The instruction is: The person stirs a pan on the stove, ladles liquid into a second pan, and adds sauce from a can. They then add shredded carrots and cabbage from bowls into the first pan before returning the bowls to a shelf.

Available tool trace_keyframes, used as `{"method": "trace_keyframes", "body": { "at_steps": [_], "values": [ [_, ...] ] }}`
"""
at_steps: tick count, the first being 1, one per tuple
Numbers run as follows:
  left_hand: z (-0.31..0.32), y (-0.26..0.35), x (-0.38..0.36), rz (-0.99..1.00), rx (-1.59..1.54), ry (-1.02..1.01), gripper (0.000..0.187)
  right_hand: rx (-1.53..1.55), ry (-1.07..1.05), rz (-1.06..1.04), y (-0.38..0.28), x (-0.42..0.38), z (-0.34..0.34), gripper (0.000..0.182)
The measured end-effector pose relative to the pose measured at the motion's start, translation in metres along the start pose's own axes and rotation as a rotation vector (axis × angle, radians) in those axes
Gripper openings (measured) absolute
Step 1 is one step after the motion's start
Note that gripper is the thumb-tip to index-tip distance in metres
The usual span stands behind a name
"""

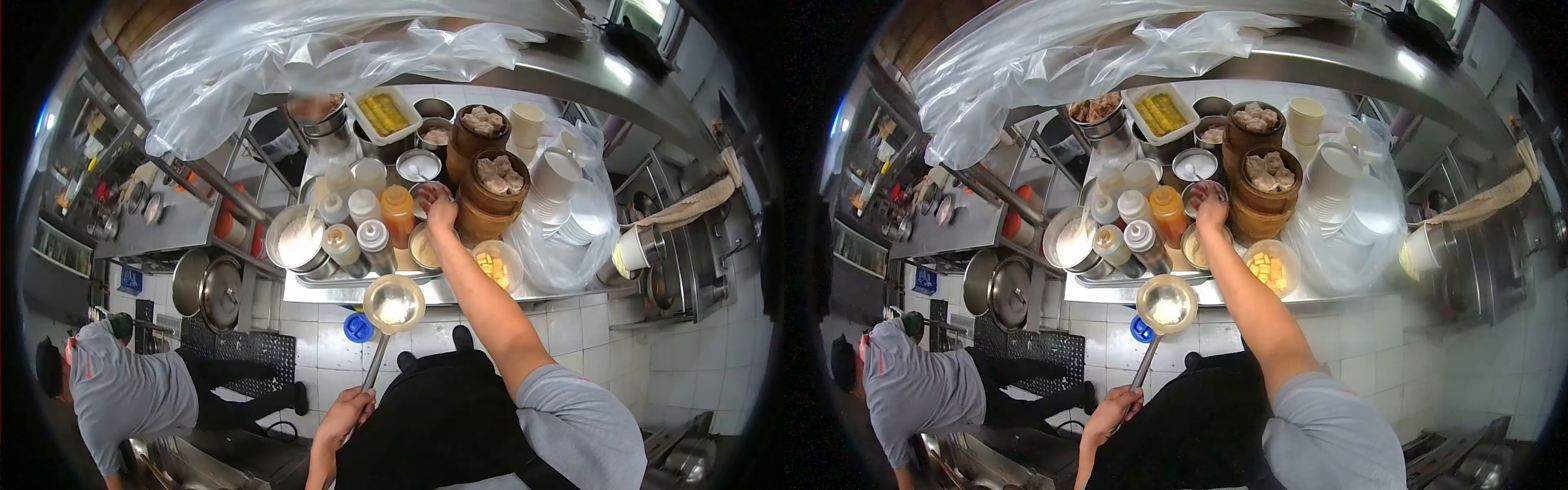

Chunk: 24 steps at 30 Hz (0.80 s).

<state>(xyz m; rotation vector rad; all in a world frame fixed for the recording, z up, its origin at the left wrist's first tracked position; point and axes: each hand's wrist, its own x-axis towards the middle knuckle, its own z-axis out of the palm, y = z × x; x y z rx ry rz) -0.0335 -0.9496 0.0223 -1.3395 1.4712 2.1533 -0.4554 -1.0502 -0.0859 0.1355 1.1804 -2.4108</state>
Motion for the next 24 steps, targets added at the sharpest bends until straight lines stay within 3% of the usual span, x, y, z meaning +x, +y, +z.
{"method": "trace_keyframes", "body": {
  "at_steps": [4, 11, 18, 24],
  "values": [
    [-0.005, -0.002, 0.000, 0.002, 0.031, -0.011, 0.029, 0.114, 0.039, 0.042, -0.004, -0.012, -0.003, 0.026],
    [-0.012, 0.004, 0.000, -0.025, 0.104, -0.029, 0.030, 0.195, -0.068, 0.003, -0.029, -0.064, -0.024, 0.035],
    [-0.018, 0.010, 0.006, -0.003, 0.021, -0.081, 0.028, 0.020, -0.216, 0.076, -0.083, -0.152, -0.078, 0.051],
    [-0.024, 0.010, 0.010, -0.024, 0.024, -0.110, 0.027, -0.150, -0.315, 0.197, -0.100, -0.221, -0.141, 0.049]
  ]
}}
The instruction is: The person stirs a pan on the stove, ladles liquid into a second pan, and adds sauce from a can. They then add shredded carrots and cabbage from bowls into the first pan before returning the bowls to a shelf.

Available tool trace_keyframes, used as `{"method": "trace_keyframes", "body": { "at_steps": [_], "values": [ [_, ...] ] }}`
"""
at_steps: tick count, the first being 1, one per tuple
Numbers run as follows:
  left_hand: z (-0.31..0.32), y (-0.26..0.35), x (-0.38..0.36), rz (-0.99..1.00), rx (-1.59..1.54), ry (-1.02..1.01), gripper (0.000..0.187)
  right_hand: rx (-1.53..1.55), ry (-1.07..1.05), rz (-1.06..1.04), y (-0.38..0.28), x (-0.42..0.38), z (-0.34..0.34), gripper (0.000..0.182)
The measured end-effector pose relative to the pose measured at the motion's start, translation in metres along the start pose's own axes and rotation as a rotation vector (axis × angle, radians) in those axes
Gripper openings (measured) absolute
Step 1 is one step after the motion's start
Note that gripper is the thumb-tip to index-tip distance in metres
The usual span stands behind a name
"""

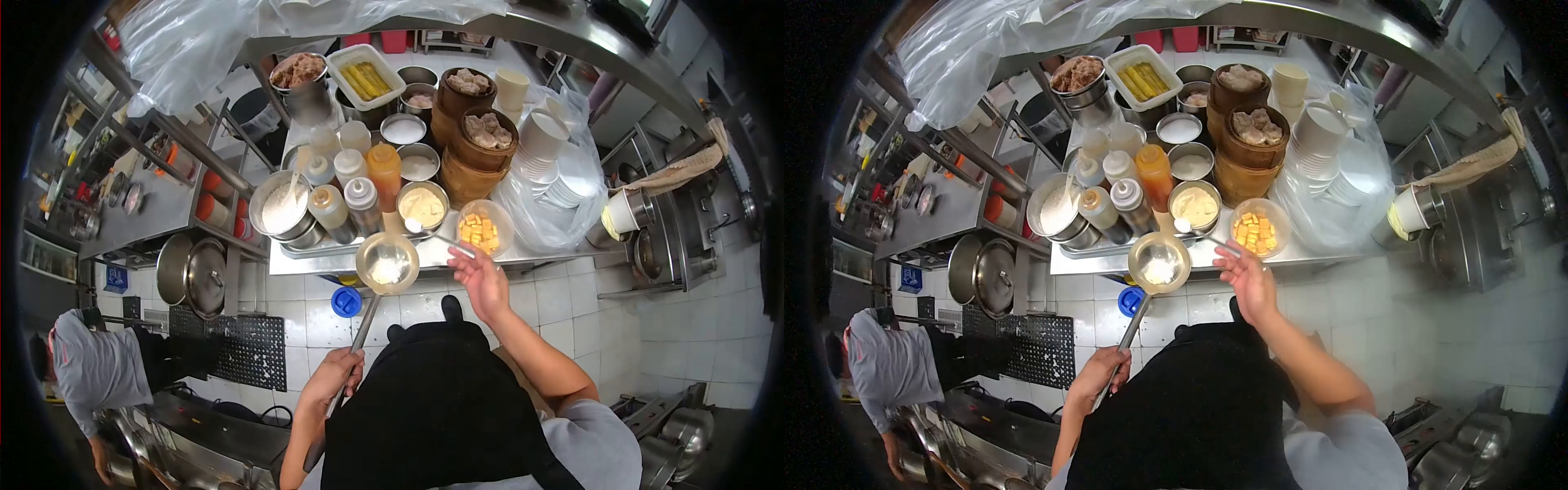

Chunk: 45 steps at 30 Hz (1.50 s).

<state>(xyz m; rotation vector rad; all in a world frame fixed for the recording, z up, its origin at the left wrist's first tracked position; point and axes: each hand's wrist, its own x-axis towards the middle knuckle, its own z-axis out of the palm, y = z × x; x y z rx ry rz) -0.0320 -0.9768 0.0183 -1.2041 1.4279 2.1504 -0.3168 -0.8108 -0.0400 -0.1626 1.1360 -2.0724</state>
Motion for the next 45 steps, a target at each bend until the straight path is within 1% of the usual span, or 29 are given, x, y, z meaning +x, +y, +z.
{"method": "trace_keyframes", "body": {
  "at_steps": [1, 3, 4, 5, 7, 8, 12, 14, 15, 17, 18, 19, 21, 23, 25, 26, 27, 28, 29, 31, 33, 35, 36, 38, 39, 41, 42, 43, 45],
  "values": [
    [-0.001, -0.002, 0.001, -0.002, -0.001, -0.003, 0.027, -0.002, 0.003, 0.000, 0.004, -0.008, -0.002, 0.049],
    [-0.002, -0.004, 0.004, -0.009, 0.000, -0.024, 0.026, -0.454, -0.157, -0.009, 0.010, -0.021, -0.002, 0.041],
    [-0.002, -0.003, 0.004, -0.006, 0.006, -0.026, 0.026, -0.572, -0.178, -0.120, 0.014, -0.027, 0.004, 0.035],
    [-0.001, -0.002, 0.003, -0.010, 0.015, -0.024, 0.026, -0.569, -0.177, -0.126, 0.009, -0.027, 0.006, 0.035],
    [-0.002, -0.004, 0.002, -0.013, 0.022, -0.017, 0.025, -0.986, -0.166, -0.498, -0.010, -0.021, 0.016, 0.030],
    [-0.003, -0.007, 0.001, -0.008, 0.020, -0.029, 0.026, -0.983, -0.089, -0.591, -0.014, -0.013, 0.021, 0.028],
    [-0.001, -0.010, -0.006, -0.001, 0.062, -0.021, 0.030, -1.036, -0.116, -0.613, -0.006, 0.052, -0.003, 0.030],
    [-0.003, -0.013, -0.009, 0.007, 0.060, -0.017, 0.030, -1.129, -0.227, -0.409, 0.003, 0.081, -0.012, 0.030],
    [-0.003, -0.015, -0.011, 0.008, 0.059, -0.017, 0.030, -1.131, -0.239, -0.412, 0.004, 0.093, -0.014, 0.030],
    [-0.004, -0.021, -0.015, 0.015, 0.038, 0.005, 0.030, -0.725, -0.100, -0.070, 0.006, 0.114, -0.016, 0.030],
    [-0.005, -0.024, -0.017, 0.019, 0.026, 0.023, 0.030, -0.547, -0.115, -0.028, 0.008, 0.127, -0.026, 0.026],
    [-0.006, -0.029, -0.018, 0.028, 0.009, 0.036, 0.030, -0.554, -0.137, -0.025, 0.000, 0.125, -0.024, 0.026],
    [-0.011, -0.043, -0.017, 0.056, -0.028, 0.057, 0.028, -0.629, 0.012, 0.109, -0.020, 0.115, -0.018, 0.026],
    [-0.012, -0.049, -0.023, 0.068, -0.086, 0.085, 0.028, -0.947, 0.004, 0.317, -0.042, 0.106, -0.025, 0.026],
    [-0.014, -0.055, -0.027, 0.076, -0.144, 0.111, 0.028, -1.194, -0.073, 0.246, -0.065, 0.074, -0.002, 0.030],
    [-0.016, -0.058, -0.029, 0.068, -0.164, 0.123, 0.028, -1.209, -0.100, 0.250, -0.066, 0.071, -0.006, 0.030],
    [-0.016, -0.061, -0.030, 0.059, -0.181, 0.133, 0.028, -1.430, -0.148, 0.175, -0.071, 0.066, -0.004, 0.030],
    [-0.016, -0.064, -0.031, 0.063, -0.201, 0.145, 0.028, -1.645, -0.197, 0.086, -0.074, 0.066, 0.002, 0.037],
    [-0.017, -0.066, -0.032, 0.066, -0.215, 0.160, 0.028, -1.650, -0.216, 0.083, -0.071, 0.068, 0.011, 0.037],
    [-0.019, -0.070, -0.034, 0.067, -0.226, 0.178, 0.028, -1.327, -0.385, -0.163, -0.065, 0.048, 0.083, 0.043],
    [-0.021, -0.073, -0.036, 0.072, -0.249, 0.183, 0.028, -1.118, -0.547, -0.437, -0.042, 0.042, 0.144, 0.048],
    [-0.022, -0.075, -0.039, 0.080, -0.261, 0.200, 0.028, -1.210, -0.573, -0.628, -0.009, 0.059, 0.177, 0.061],
    [-0.022, -0.076, -0.040, 0.089, -0.278, 0.218, 0.028, -1.208, -0.584, -0.634, 0.008, 0.069, 0.187, 0.061],
    [-0.022, -0.078, -0.042, 0.113, -0.297, 0.238, 0.028, -1.367, -0.480, -0.925, 0.041, 0.088, 0.201, 0.073],
    [-0.021, -0.082, -0.044, 0.126, -0.311, 0.250, 0.028, -1.362, -0.507, -0.923, 0.051, 0.096, 0.205, 0.073],
    [-0.020, -0.088, -0.044, 0.144, -0.344, 0.266, 0.028, -1.429, -0.456, -0.905, 0.063, 0.106, 0.208, 0.085],
    [-0.020, -0.091, -0.045, 0.160, -0.354, 0.267, 0.029, -1.432, -0.429, -0.902, 0.067, 0.108, 0.209, 0.086],
    [-0.020, -0.093, -0.046, 0.158, -0.376, 0.275, 0.029, -1.434, -0.456, -0.896, 0.069, 0.111, 0.209, 0.086],
    [-0.019, -0.096, -0.046, 0.142, -0.380, 0.291, 0.029, -1.334, -0.460, -0.858, 0.068, 0.112, 0.212, 0.087]
  ]
}}
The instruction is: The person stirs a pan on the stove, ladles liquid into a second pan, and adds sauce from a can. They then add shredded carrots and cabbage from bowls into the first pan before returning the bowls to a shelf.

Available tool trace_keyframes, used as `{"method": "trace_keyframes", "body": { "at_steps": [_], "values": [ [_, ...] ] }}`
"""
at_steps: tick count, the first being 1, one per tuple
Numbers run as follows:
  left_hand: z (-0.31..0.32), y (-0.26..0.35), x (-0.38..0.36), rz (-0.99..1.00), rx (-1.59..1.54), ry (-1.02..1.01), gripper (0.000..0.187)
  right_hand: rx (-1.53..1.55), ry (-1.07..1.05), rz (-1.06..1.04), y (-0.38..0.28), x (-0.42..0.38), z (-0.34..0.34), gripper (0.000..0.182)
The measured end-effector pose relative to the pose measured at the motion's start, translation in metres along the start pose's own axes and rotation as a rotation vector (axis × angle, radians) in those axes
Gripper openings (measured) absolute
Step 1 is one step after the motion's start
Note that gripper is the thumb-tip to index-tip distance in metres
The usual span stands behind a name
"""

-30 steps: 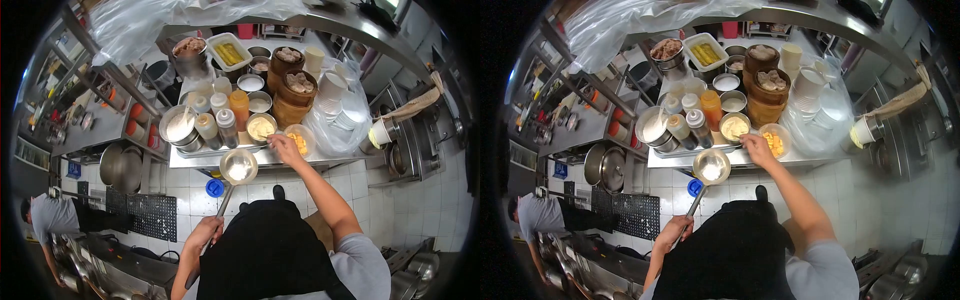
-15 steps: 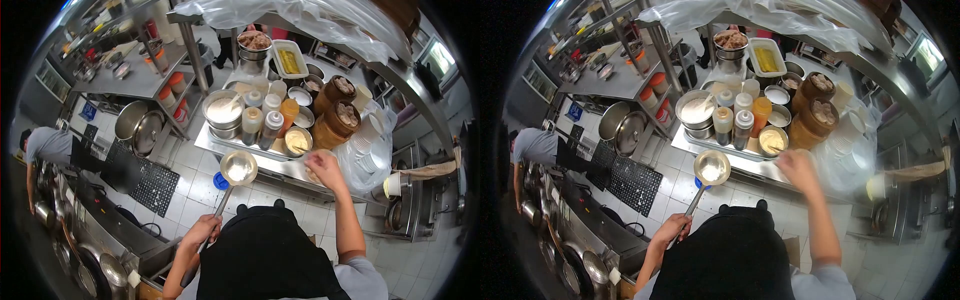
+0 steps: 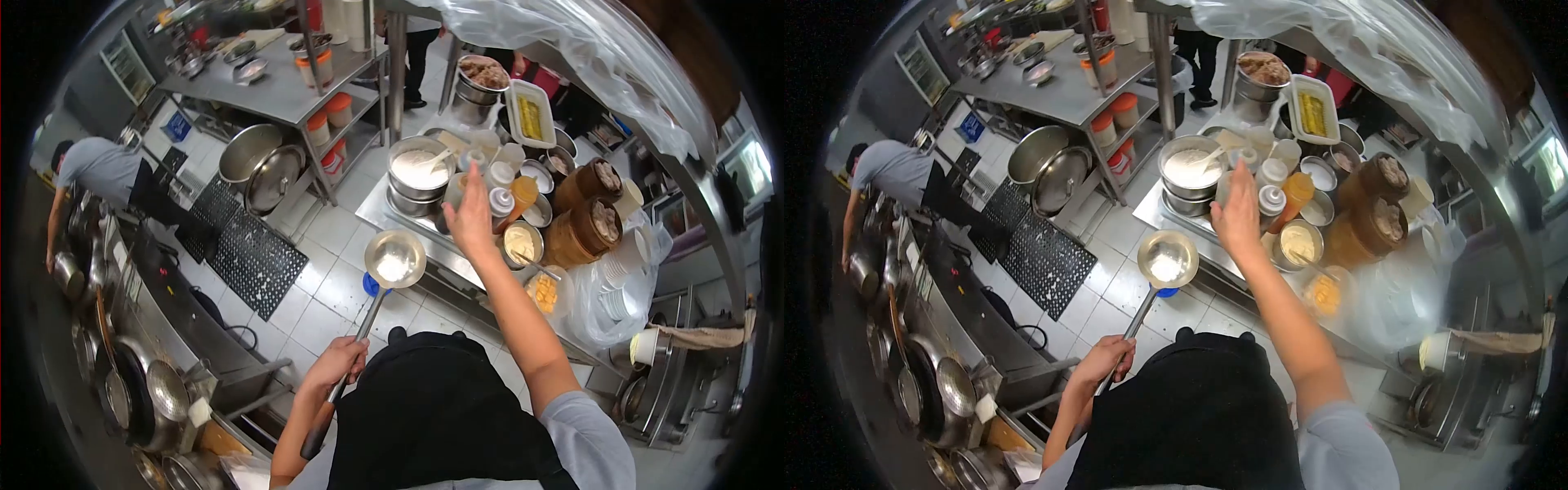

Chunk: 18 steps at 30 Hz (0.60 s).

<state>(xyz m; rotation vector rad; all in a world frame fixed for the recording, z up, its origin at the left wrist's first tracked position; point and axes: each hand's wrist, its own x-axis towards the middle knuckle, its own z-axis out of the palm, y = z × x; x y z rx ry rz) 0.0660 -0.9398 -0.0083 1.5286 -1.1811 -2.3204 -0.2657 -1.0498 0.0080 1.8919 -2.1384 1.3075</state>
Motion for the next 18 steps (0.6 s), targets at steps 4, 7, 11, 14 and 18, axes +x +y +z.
{"method": "trace_keyframes", "body": {
  "at_steps": [4, 7, 11, 14, 18],
  "values": [
    [-0.001, -0.005, -0.002, 0.005, -0.038, 0.033, 0.029, -0.048, -0.017, -0.041, -0.001, -0.002, 0.005, 0.082],
    [-0.003, -0.008, -0.003, 0.035, -0.060, 0.031, 0.029, 0.032, -0.014, -0.109, -0.002, -0.011, 0.006, 0.071],
    [0.004, -0.009, -0.010, 0.036, -0.077, 0.075, 0.030, 0.095, -0.011, -0.150, 0.009, -0.024, 0.014, 0.061],
    [0.012, -0.011, -0.015, 0.038, -0.116, 0.120, 0.027, 0.318, -0.127, -0.095, 0.013, -0.025, 0.013, 0.064],
    [0.031, -0.014, -0.024, 0.051, -0.135, 0.174, 0.027, 0.276, -0.277, -0.186, 0.024, -0.022, 0.012, 0.069]
  ]
}}
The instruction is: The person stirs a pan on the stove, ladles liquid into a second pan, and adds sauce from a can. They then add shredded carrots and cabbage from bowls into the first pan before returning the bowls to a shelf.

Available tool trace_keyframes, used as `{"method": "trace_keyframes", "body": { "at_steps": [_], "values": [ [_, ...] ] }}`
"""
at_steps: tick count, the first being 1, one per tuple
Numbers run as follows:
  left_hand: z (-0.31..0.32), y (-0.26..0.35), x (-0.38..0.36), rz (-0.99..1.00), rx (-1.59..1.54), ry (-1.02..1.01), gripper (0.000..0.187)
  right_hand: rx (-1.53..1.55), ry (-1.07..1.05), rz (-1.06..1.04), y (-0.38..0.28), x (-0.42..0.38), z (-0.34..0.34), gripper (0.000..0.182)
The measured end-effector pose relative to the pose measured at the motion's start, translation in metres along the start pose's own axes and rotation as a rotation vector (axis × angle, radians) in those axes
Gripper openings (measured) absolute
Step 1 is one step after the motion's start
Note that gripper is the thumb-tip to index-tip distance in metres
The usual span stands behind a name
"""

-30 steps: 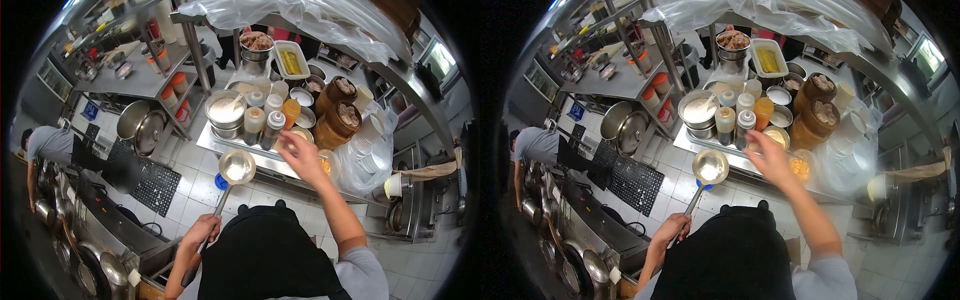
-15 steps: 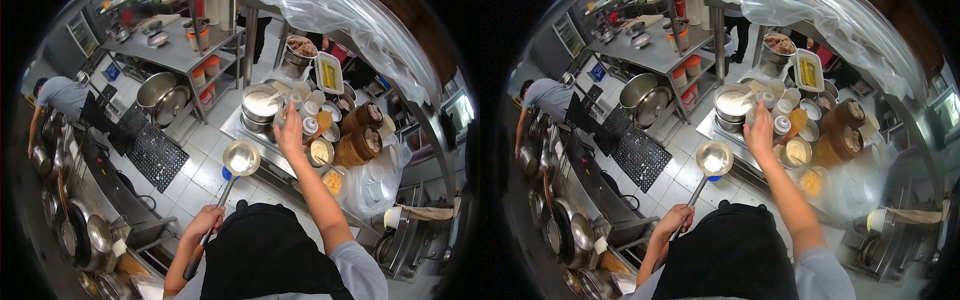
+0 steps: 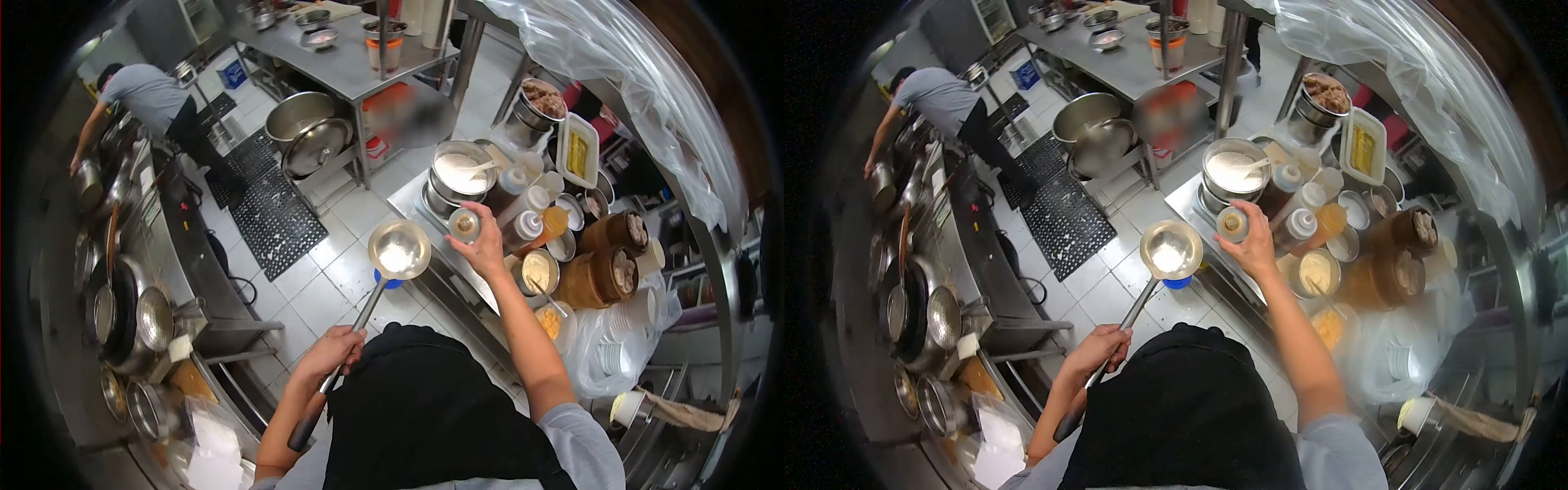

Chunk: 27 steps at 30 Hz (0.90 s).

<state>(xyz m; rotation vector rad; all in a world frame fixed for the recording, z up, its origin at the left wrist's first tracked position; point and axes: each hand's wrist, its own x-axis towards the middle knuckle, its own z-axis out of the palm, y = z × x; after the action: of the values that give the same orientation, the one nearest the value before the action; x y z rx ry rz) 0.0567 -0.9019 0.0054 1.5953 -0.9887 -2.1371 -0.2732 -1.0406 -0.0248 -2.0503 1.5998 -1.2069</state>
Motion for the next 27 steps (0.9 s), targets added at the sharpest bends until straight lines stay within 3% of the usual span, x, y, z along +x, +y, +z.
{"method": "trace_keyframes", "body": {
  "at_steps": [14, 22, 27],
  "values": [
    [0.085, -0.046, -0.042, 0.016, -0.212, 0.275, 0.029, 0.069, -0.397, -0.416, 0.011, 0.013, 0.019, 0.060],
    [0.135, -0.061, -0.052, -0.027, -0.240, 0.472, 0.030, -0.202, -0.634, -0.625, 0.023, 0.001, 0.054, 0.054],
    [0.136, -0.078, -0.031, 0.018, -0.252, 0.477, 0.032, -0.345, -0.684, -0.735, 0.031, -0.006, 0.076, 0.052]
  ]
}}
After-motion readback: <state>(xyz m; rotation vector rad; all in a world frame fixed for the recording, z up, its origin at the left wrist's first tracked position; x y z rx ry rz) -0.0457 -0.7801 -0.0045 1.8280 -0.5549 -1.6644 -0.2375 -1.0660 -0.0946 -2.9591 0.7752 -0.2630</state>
